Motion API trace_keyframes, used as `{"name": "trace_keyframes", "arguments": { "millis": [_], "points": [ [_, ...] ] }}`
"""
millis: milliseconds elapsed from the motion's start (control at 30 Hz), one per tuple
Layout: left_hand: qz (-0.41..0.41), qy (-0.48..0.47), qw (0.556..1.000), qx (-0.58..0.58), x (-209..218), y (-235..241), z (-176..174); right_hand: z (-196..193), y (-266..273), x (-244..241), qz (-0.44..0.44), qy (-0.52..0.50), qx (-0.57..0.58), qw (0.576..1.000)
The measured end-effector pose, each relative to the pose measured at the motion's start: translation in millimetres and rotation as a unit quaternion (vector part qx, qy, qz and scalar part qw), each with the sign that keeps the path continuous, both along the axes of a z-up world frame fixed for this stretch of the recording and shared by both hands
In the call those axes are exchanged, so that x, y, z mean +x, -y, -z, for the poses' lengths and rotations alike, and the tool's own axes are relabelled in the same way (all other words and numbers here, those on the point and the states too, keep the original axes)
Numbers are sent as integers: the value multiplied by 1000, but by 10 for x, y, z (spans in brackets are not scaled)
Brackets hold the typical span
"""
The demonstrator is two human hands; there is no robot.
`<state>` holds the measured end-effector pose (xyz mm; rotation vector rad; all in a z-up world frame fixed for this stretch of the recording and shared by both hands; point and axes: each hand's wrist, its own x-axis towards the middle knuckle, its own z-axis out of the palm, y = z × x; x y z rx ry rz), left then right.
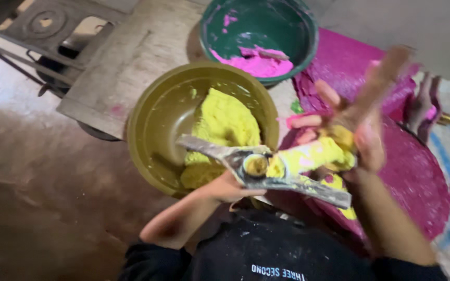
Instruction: The person uses a wooden press to shape yellow dough into rings on a pink mat, then fills the centers with pink dough. The finished pieces are arranged on a tray.
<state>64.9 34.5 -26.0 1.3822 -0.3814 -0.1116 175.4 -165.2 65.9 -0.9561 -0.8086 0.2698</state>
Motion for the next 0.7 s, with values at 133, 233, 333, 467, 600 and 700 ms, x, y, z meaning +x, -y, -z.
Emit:
{"name": "trace_keyframes", "arguments": {
  "millis": [133,233,333,467,600,700],
  "points": [
    [11,-19,968,251,-15,197,-232,-132,764,-191,43,297,-154,941],
    [36,-87,943,318,-51,522,-372,-39,1186,-482,93,553,-203,803],
    [91,113,927,345,-132,751,-410,97,1400,-676,81,521,-190,828],
    [89,82,939,321,-105,1119,-275,200,1592,-836,134,495,-220,830],
    [167,108,934,297,249,1433,54,285,1931,-842,205,382,-313,845],
    [244,156,917,273,589,1567,261,433,2369,-680,16,101,-321,942]
  ]
}}
